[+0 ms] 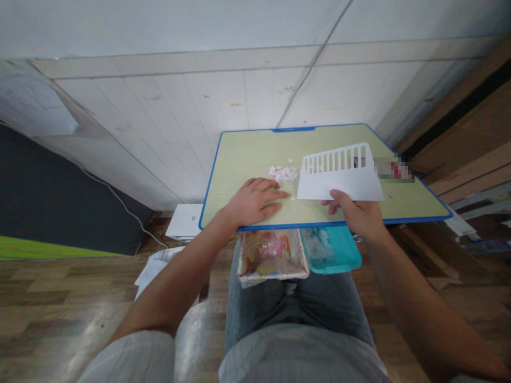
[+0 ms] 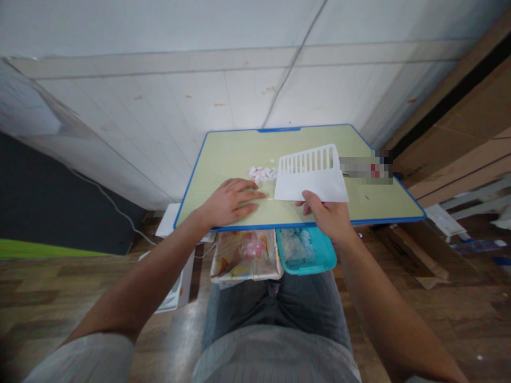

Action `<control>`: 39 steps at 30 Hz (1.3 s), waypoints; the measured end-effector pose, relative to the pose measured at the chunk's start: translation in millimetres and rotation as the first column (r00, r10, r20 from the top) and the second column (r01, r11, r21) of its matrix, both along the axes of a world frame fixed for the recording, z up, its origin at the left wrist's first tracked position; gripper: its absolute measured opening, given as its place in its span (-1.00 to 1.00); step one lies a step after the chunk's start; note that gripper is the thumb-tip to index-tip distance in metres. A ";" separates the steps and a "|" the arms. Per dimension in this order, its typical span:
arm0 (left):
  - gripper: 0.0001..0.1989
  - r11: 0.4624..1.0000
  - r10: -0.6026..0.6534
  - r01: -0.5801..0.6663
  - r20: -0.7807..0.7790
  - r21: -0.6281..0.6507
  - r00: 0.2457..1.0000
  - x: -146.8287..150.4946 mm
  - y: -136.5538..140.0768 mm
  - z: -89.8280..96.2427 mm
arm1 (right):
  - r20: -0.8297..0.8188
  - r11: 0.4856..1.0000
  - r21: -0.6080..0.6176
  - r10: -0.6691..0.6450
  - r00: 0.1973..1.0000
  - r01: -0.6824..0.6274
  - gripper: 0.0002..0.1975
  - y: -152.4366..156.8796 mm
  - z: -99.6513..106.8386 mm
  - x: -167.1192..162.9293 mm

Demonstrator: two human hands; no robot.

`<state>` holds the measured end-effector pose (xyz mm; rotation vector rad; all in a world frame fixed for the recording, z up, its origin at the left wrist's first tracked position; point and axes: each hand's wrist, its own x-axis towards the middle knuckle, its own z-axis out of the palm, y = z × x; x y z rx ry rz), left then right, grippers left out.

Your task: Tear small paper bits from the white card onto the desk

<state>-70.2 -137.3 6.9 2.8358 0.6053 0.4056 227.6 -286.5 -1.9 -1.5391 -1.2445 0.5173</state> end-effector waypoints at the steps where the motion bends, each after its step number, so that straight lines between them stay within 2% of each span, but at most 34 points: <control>1: -0.56 1.000 -0.007 0.007 0.001 0.002 1.000 0.5 -0.6 0.0 | 0.008 1.000 -0.003 0.002 1.000 -0.002 -0.46 -0.8 0.4 0.2; 8: -0.60 0.998 -0.040 0.038 0.039 0.041 0.998 2.5 -2.0 -1.9 | 0.019 1.000 0.007 -0.025 1.000 0.024 -0.37 -1.6 -3.1 3.1; 14: -0.59 0.999 -0.045 0.044 0.101 0.019 0.994 2.2 -1.4 -3.1 | -0.032 0.992 0.053 -0.114 0.993 0.116 -0.49 -2.2 -4.4 5.7; 20: -0.61 0.994 0.107 -0.109 0.208 -0.002 0.972 5.8 6.4 -9.0 | -0.050 0.999 0.039 -0.032 0.998 0.034 -0.41 -2.7 -6.9 -14.3; 26: -0.61 0.968 0.247 -0.248 0.272 -0.034 0.930 8.0 11.1 -11.4 | -0.106 0.999 0.029 -0.022 0.994 0.026 -0.43 -0.3 -5.9 -17.7; 33: -0.70 0.914 0.400 -0.400 0.309 -0.066 0.863 8.7 17.5 -13.7 | -0.085 1.000 0.022 0.002 0.996 0.000 -0.43 -1.7 -11.4 -13.6; 39: -0.78 0.845 0.526 -0.525 0.346 -0.106 0.777 6.6 24.9 -12.9 | -0.032 0.997 -0.044 0.060 0.998 -0.061 -0.37 -11.6 -11.9 -15.2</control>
